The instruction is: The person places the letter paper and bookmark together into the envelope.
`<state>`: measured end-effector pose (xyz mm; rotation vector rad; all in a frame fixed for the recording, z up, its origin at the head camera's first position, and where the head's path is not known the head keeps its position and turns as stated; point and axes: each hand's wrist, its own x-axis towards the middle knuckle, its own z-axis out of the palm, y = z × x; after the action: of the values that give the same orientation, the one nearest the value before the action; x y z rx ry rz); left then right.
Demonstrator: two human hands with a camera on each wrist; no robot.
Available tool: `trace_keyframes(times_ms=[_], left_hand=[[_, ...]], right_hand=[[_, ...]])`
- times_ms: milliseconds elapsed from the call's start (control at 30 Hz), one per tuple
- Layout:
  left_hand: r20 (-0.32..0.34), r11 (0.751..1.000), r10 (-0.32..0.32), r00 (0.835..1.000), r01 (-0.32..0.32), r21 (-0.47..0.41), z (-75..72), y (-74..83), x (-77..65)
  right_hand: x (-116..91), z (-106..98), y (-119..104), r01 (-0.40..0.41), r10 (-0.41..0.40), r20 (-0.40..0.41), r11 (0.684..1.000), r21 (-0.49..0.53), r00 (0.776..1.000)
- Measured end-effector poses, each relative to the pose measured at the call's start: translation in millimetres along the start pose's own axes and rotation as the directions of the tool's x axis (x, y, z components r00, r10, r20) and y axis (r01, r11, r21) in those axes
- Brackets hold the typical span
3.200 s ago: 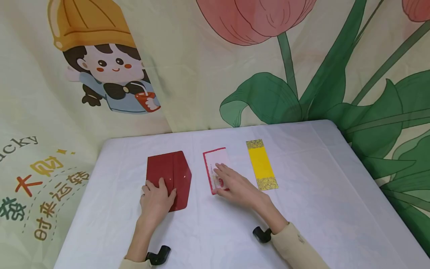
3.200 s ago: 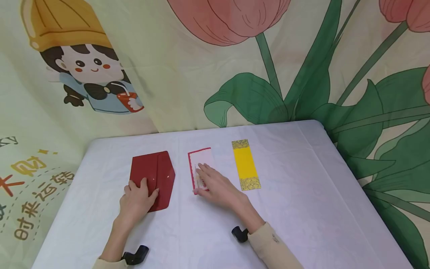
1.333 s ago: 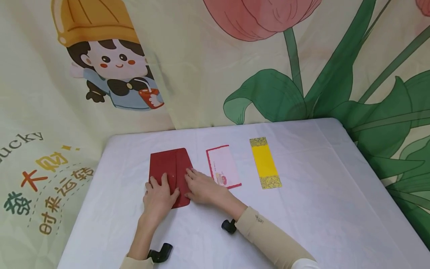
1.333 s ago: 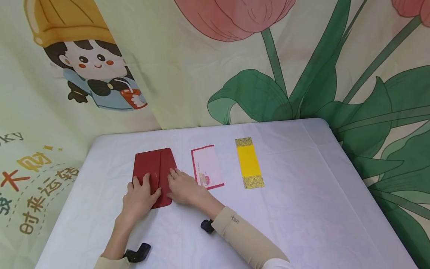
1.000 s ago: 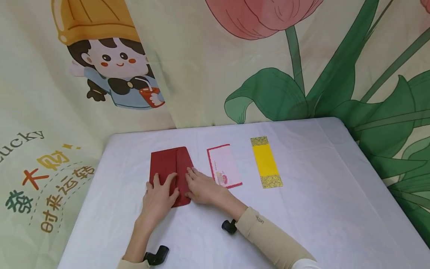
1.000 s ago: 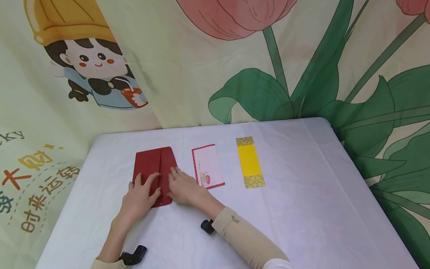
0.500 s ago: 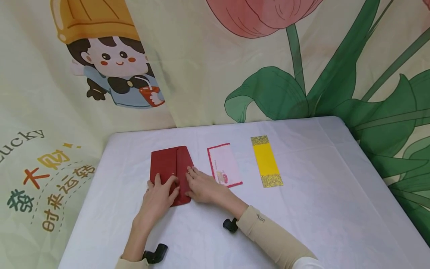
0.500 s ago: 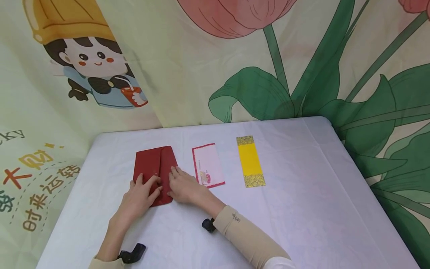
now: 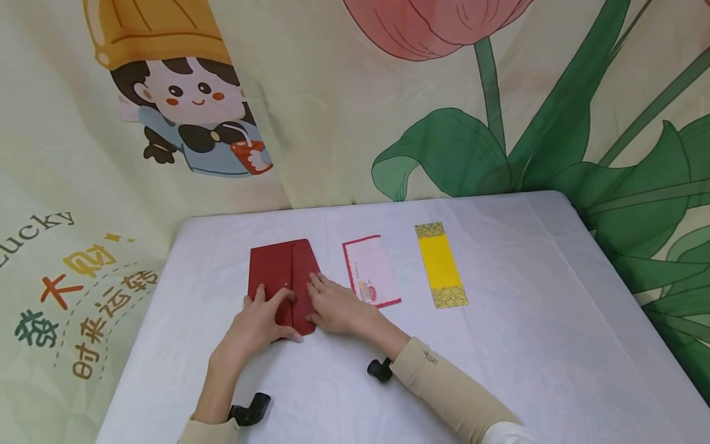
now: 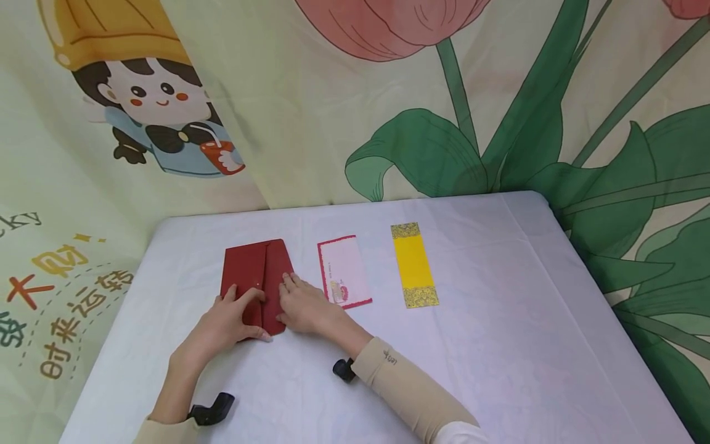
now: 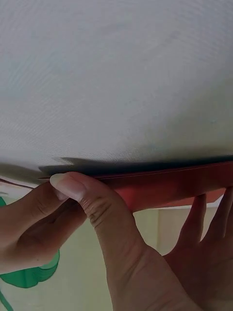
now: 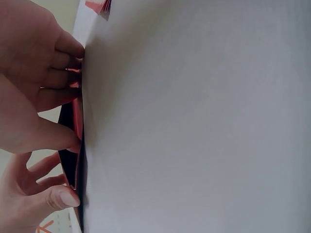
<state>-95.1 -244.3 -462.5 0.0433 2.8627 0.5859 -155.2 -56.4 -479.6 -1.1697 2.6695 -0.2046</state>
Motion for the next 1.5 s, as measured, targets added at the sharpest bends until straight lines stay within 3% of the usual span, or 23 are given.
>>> trace_keyframes(times_ms=[400,867,1133,1300,1500], left_hand=[[-0.007,1.0,0.008,1.0,-0.008,0.022,3.6,-0.1,-0.3],[-0.039,1.0,0.015,0.999,-0.014,0.025,3.5,0.1,-0.4],[-0.04,1.0,0.014,0.999,-0.013,0.019,3.5,-0.9,0.2],[-0.03,1.0,0.007,1.0,-0.007,0.008,3.1,-1.7,0.6],[-0.011,1.0,-0.01,1.0,0.01,0.008,1.8,-0.7,1.0]], right_hand=[[-8,1,0,-0.049,0.049,0.006,0.994,0.098,0.999],[-25,-1,18,-0.04,0.077,-0.225,0.985,0.166,0.971],[-37,-4,27,-0.114,0.168,-0.229,0.966,0.232,0.959],[-43,-5,33,-0.162,0.232,-0.248,0.949,0.271,0.941],[-48,-4,40,-0.208,0.307,-0.307,0.925,0.317,0.901]])
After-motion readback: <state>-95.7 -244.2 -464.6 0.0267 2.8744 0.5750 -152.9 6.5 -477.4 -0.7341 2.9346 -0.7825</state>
